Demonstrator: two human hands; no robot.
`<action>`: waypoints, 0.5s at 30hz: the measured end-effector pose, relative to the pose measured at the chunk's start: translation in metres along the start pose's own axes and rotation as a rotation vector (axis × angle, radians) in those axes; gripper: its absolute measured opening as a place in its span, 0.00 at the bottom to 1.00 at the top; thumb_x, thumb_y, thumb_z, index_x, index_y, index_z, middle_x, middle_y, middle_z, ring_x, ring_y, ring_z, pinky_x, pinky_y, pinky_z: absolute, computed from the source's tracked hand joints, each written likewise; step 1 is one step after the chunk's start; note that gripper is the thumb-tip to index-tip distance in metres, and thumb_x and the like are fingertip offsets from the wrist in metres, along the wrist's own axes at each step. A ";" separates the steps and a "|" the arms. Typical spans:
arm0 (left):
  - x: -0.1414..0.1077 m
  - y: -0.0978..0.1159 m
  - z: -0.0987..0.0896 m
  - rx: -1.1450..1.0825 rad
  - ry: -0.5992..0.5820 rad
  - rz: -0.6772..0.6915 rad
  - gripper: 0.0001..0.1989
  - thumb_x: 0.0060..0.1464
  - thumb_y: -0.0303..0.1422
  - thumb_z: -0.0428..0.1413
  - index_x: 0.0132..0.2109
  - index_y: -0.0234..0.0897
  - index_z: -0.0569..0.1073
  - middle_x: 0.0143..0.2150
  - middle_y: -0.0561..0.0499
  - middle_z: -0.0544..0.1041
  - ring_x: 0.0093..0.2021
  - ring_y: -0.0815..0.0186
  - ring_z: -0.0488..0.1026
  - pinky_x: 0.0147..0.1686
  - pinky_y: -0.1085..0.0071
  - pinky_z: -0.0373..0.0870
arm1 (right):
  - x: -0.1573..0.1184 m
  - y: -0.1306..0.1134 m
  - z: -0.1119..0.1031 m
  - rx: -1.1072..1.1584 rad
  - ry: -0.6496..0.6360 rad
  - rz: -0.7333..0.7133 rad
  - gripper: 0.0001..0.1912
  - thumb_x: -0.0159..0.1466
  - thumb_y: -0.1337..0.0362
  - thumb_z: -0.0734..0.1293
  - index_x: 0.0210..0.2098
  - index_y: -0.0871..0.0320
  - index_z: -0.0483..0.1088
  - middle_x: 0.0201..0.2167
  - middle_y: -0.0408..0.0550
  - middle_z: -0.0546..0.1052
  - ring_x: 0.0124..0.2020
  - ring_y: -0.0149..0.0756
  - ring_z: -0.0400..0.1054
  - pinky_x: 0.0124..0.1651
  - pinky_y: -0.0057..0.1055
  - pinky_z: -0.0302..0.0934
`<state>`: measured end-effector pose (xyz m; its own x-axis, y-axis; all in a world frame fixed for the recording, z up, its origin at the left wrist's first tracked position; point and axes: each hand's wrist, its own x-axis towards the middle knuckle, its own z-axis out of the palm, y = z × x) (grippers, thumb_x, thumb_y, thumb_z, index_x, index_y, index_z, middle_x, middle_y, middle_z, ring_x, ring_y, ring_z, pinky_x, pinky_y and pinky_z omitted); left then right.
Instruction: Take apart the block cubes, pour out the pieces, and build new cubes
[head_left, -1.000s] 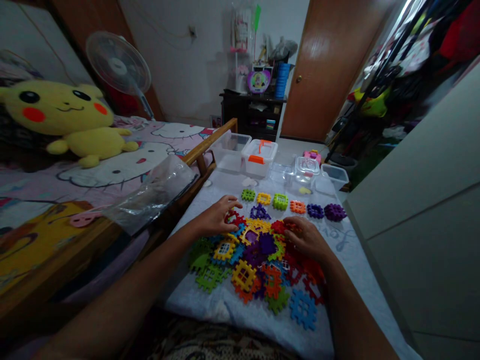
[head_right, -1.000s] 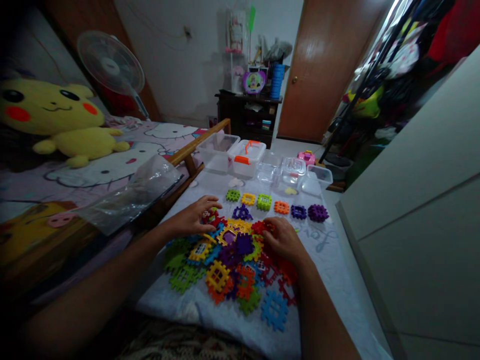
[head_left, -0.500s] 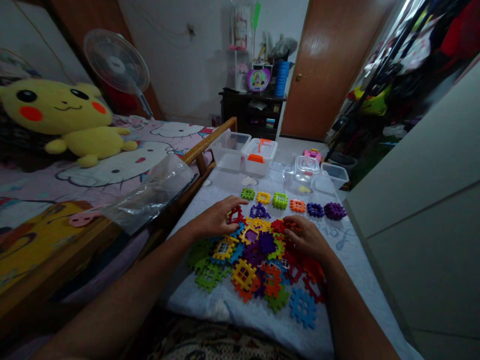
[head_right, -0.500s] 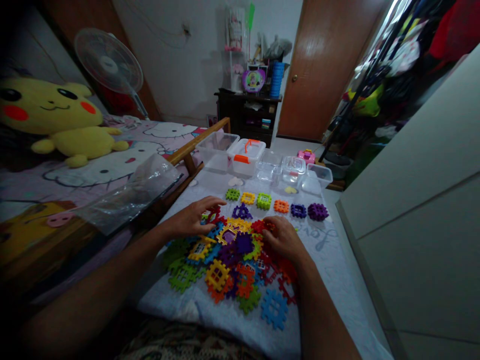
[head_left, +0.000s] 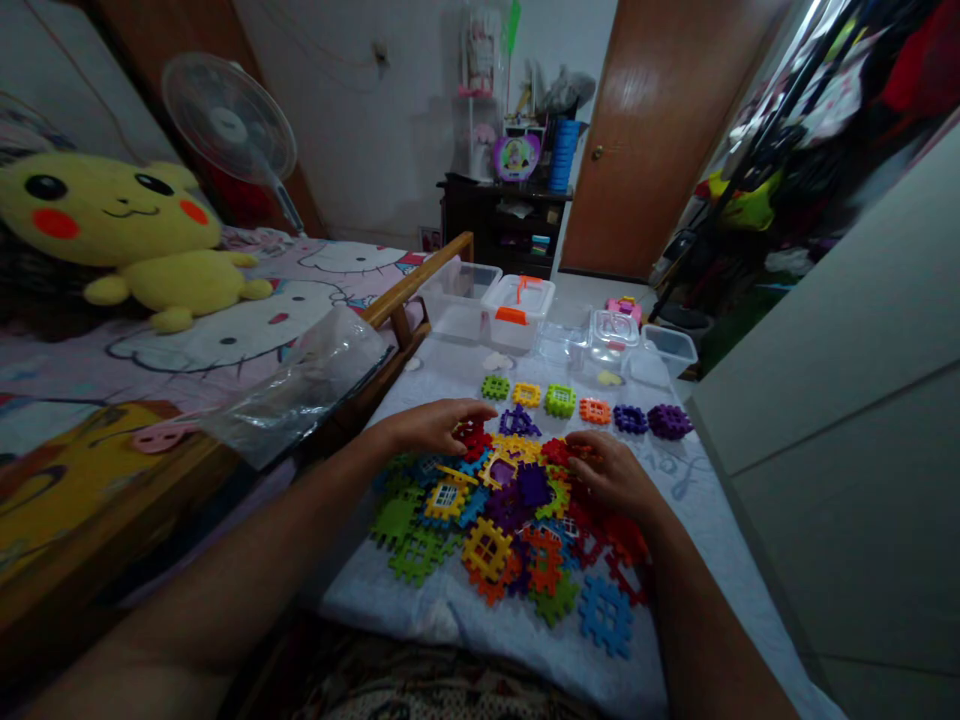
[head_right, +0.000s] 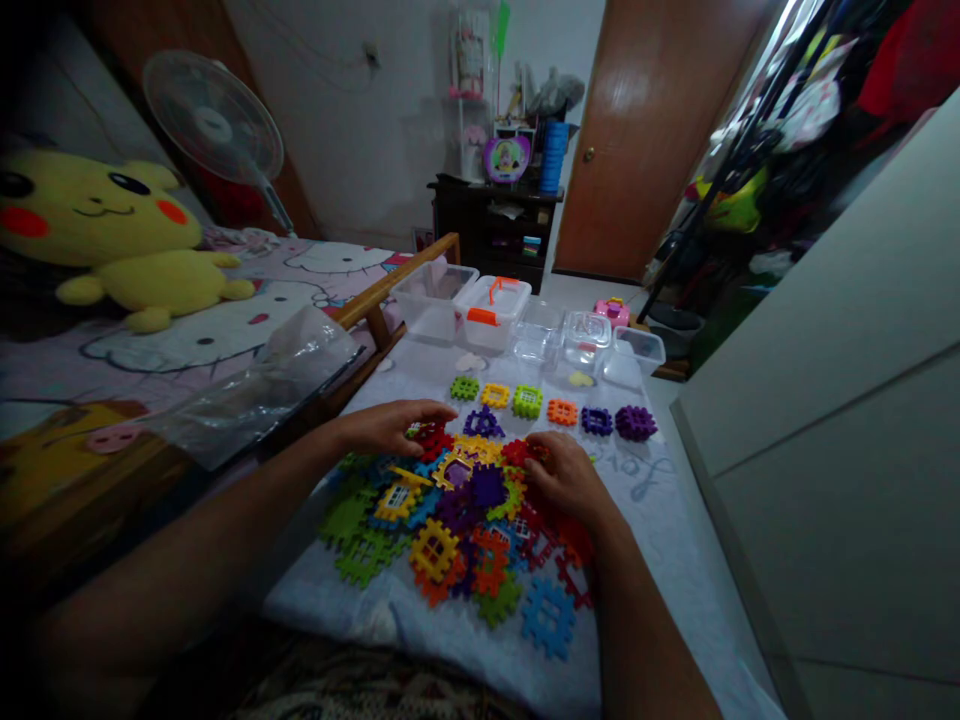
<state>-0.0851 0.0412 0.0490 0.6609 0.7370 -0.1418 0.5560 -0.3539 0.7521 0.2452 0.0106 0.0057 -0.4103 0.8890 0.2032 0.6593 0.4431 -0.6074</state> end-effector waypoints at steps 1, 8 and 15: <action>0.002 -0.002 -0.001 -0.033 -0.014 -0.003 0.33 0.46 0.23 0.59 0.62 0.35 0.66 0.57 0.42 0.75 0.51 0.60 0.75 0.51 0.64 0.71 | 0.000 0.000 0.000 -0.002 0.002 -0.001 0.14 0.63 0.60 0.64 0.46 0.57 0.74 0.44 0.54 0.80 0.45 0.45 0.73 0.50 0.44 0.66; 0.013 -0.013 -0.006 -0.156 -0.099 0.002 0.35 0.42 0.25 0.63 0.60 0.38 0.68 0.50 0.47 0.78 0.45 0.62 0.75 0.45 0.66 0.71 | 0.000 -0.002 -0.001 -0.013 0.013 -0.010 0.13 0.63 0.61 0.65 0.45 0.57 0.74 0.44 0.54 0.80 0.45 0.45 0.73 0.49 0.44 0.66; 0.013 0.000 -0.005 -0.097 -0.083 0.024 0.34 0.44 0.25 0.63 0.60 0.41 0.69 0.53 0.47 0.77 0.42 0.64 0.75 0.43 0.68 0.72 | 0.000 -0.004 -0.002 -0.011 0.007 -0.003 0.13 0.62 0.61 0.65 0.45 0.56 0.74 0.43 0.53 0.80 0.44 0.44 0.74 0.49 0.43 0.66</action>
<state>-0.0786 0.0540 0.0508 0.7153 0.6771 -0.1727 0.4905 -0.3105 0.8142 0.2436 0.0094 0.0097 -0.4078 0.8886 0.2099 0.6652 0.4466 -0.5983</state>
